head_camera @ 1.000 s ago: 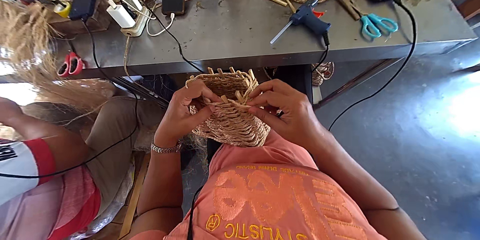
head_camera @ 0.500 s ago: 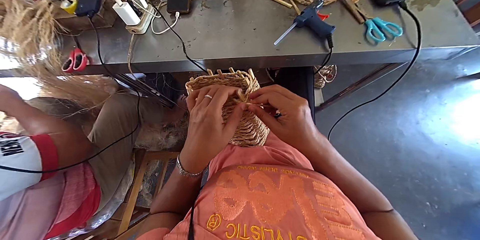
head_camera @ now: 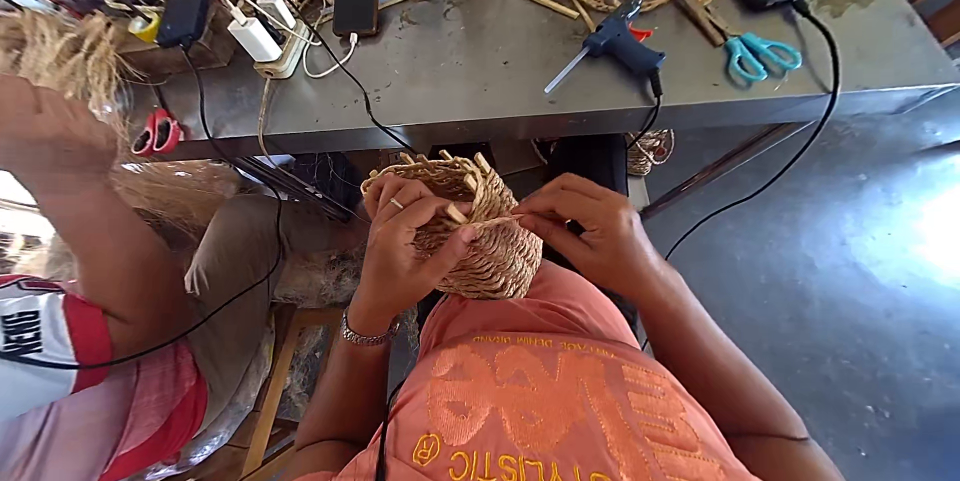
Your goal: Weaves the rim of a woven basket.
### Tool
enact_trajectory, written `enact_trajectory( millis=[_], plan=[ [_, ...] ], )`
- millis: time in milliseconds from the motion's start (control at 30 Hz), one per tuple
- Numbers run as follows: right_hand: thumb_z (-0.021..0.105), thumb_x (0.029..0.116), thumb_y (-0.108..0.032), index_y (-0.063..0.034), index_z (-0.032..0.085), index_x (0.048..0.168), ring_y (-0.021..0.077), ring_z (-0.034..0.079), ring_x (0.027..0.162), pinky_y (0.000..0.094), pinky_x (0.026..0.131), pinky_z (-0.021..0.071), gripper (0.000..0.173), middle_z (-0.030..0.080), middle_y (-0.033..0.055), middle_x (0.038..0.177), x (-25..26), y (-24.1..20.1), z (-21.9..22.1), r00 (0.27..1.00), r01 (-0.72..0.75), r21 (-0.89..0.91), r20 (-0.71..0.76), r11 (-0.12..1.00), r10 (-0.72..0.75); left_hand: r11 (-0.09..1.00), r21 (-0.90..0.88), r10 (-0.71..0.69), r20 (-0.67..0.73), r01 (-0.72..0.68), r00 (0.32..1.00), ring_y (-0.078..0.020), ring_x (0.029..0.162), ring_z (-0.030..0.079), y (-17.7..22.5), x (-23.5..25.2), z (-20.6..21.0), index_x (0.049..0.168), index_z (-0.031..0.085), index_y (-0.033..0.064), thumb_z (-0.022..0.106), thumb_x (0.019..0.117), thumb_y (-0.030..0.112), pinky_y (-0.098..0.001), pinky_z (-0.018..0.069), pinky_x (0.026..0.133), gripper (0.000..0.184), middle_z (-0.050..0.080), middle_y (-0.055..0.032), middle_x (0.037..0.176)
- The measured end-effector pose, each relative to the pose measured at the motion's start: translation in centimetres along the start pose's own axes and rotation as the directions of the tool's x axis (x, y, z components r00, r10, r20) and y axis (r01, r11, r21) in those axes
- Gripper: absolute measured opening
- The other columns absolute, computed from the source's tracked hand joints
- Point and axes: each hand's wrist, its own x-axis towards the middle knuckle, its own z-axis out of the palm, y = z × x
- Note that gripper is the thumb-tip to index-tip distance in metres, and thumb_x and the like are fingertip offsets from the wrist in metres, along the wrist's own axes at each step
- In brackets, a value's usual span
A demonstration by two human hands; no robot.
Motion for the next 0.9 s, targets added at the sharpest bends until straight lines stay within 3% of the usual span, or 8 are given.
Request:
enact_trajectory(
  millis=[100,267,367,500,633,767,900],
  plan=[
    [0.068,0.0983,-0.015,-0.0039,0.076,0.104,0.0036,0.063,0.080,0.0168,0.070,0.0559,0.015,0.068,0.0038,0.097,0.7,-0.9,-0.7,0.999,0.040,-0.005,-0.025,0.999,-0.040,0.996,-0.068,0.051,-0.026,-0.053,0.998,-0.0141,0.116,0.050,-0.3,0.2,-0.9,0.097,0.076,0.0160,0.072,0.0919,0.040,-0.0467,0.0240,0.114,0.025,0.063,0.0044,0.098],
    [0.070,0.0967,-0.010,0.0004,0.076,0.102,0.0071,0.063,0.081,0.0174,0.068,0.0530,0.013,0.068,0.0097,0.097,4.0,-2.8,-0.9,0.973,0.177,-0.122,-0.128,0.977,-0.192,0.970,-0.195,0.143,-0.005,-0.142,0.990,-0.0126,0.114,0.050,-0.4,1.8,-1.1,0.088,0.074,0.0170,0.070,0.0922,0.039,-0.0435,0.0282,0.112,0.023,0.061,0.0063,0.096],
    [0.070,0.0964,-0.008,0.0004,0.076,0.101,0.0095,0.065,0.085,0.0191,0.072,0.0541,0.012,0.069,0.0104,0.097,5.6,-2.8,-0.8,0.963,0.218,-0.157,-0.125,0.963,-0.238,0.962,-0.231,0.154,0.026,-0.144,0.988,-0.0134,0.112,0.050,-0.3,1.7,0.1,0.085,0.073,0.0170,0.068,0.0926,0.038,-0.0453,0.0272,0.111,0.022,0.061,0.0055,0.092],
    [0.068,0.0979,-0.012,-0.0041,0.077,0.101,0.0073,0.061,0.082,0.0166,0.070,0.0506,0.013,0.066,0.0075,0.097,6.1,-2.5,-0.6,0.991,0.130,-0.141,-0.017,0.982,-0.133,0.965,-0.238,0.124,0.035,-0.112,0.992,-0.0152,0.114,0.050,-0.1,1.1,0.3,0.084,0.074,0.0171,0.068,0.0925,0.038,-0.0501,0.0225,0.115,0.023,0.061,0.0050,0.092],
    [0.070,0.0963,-0.013,-0.0046,0.078,0.101,0.0080,0.062,0.087,0.0173,0.073,0.0525,0.012,0.066,0.0075,0.099,4.8,-2.7,-0.7,0.995,0.082,-0.143,-0.043,0.986,-0.089,0.975,-0.203,0.106,0.044,-0.095,0.993,-0.0161,0.115,0.052,-0.4,0.3,-0.1,0.085,0.073,0.0173,0.066,0.0936,0.038,-0.0546,0.0199,0.118,0.024,0.061,0.0045,0.092],
    [0.073,0.0937,-0.009,-0.0015,0.076,0.103,0.0089,0.065,0.087,0.0197,0.072,0.0564,0.012,0.068,0.0093,0.101,2.3,-2.6,0.2,0.981,0.071,-0.108,-0.171,0.992,-0.088,0.983,-0.152,0.111,0.064,-0.100,0.992,-0.0122,0.108,0.050,-0.3,0.0,-0.3,0.087,0.074,0.0177,0.066,0.0931,0.040,-0.0456,0.0244,0.110,0.024,0.060,0.0059,0.089],
    [0.073,0.0928,-0.007,-0.0003,0.075,0.099,0.0092,0.066,0.090,0.0206,0.076,0.0571,0.009,0.069,0.0088,0.101,-0.4,-0.8,1.3,0.976,0.050,-0.015,-0.213,0.999,-0.052,0.987,-0.126,0.110,0.045,-0.104,0.993,-0.0109,0.103,0.050,0.1,0.0,0.3,0.085,0.073,0.0176,0.060,0.0991,0.041,-0.0442,0.0257,0.108,0.031,0.058,0.0062,0.084]
  ],
)
